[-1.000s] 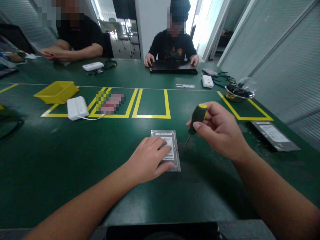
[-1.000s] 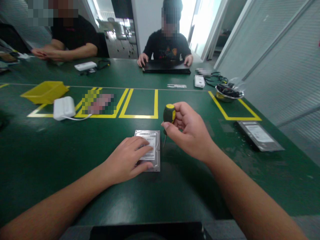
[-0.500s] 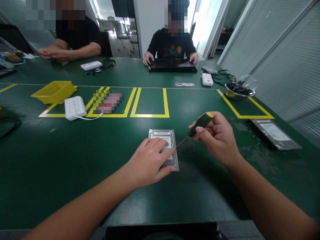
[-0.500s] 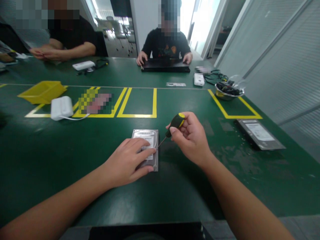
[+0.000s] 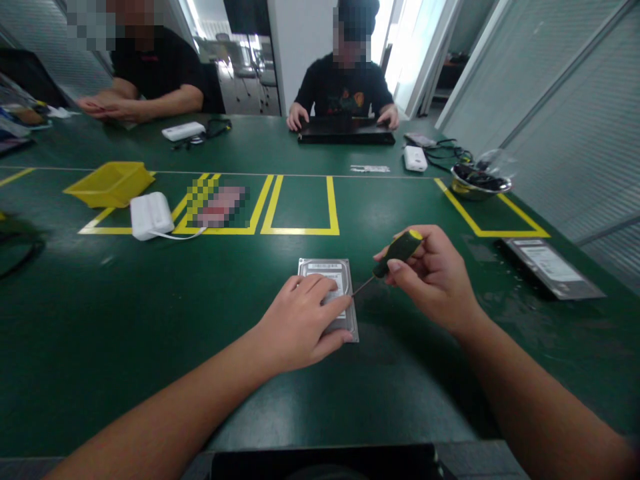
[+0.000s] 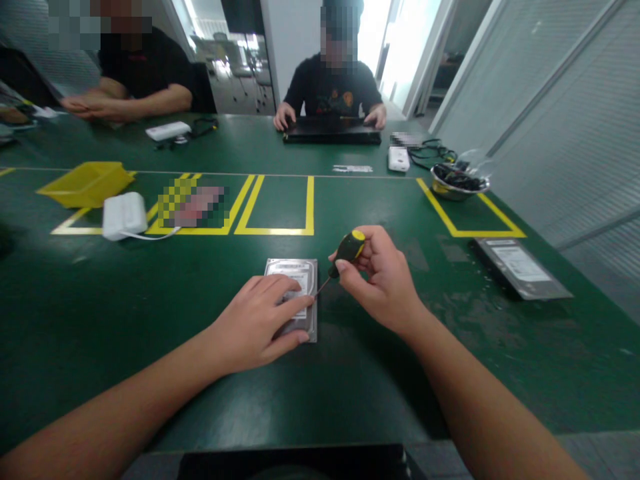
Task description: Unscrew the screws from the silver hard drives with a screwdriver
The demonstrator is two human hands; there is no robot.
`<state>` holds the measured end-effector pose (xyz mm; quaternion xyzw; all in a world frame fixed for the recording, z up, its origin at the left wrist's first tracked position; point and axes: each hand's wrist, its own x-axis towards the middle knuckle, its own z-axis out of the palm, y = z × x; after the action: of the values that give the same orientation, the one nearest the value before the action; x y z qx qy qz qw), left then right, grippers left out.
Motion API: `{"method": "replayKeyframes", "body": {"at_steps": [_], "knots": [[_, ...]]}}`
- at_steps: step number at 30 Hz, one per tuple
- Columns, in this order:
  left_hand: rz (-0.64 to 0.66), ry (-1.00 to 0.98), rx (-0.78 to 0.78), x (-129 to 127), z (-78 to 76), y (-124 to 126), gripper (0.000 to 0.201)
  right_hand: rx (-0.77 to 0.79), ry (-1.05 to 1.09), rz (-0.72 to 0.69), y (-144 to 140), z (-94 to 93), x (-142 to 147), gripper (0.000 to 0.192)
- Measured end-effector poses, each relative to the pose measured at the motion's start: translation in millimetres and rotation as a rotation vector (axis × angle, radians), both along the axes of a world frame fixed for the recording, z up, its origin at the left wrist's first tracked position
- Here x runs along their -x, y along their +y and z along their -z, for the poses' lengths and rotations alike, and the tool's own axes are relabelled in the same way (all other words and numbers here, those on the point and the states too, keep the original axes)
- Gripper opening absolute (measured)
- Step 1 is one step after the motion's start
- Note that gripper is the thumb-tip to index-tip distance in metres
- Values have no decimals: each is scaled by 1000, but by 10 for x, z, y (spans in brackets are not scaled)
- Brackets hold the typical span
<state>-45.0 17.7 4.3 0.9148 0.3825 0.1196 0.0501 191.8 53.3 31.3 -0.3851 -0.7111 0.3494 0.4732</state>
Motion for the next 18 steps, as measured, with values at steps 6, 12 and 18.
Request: {"method": "replayKeyframes", "body": {"at_steps": [6,12,18], "knots": [[-5,10,3,-6,-20,0,45,-195,-302,-59,-69,-167,-51,51],[4,10,-10,-7,-22,-6,46,-525,-519,27,-133,-439,25,28],[20,-7,0,15,-38,10,45,-504,-643,31,-167,-680,91,20]]}}
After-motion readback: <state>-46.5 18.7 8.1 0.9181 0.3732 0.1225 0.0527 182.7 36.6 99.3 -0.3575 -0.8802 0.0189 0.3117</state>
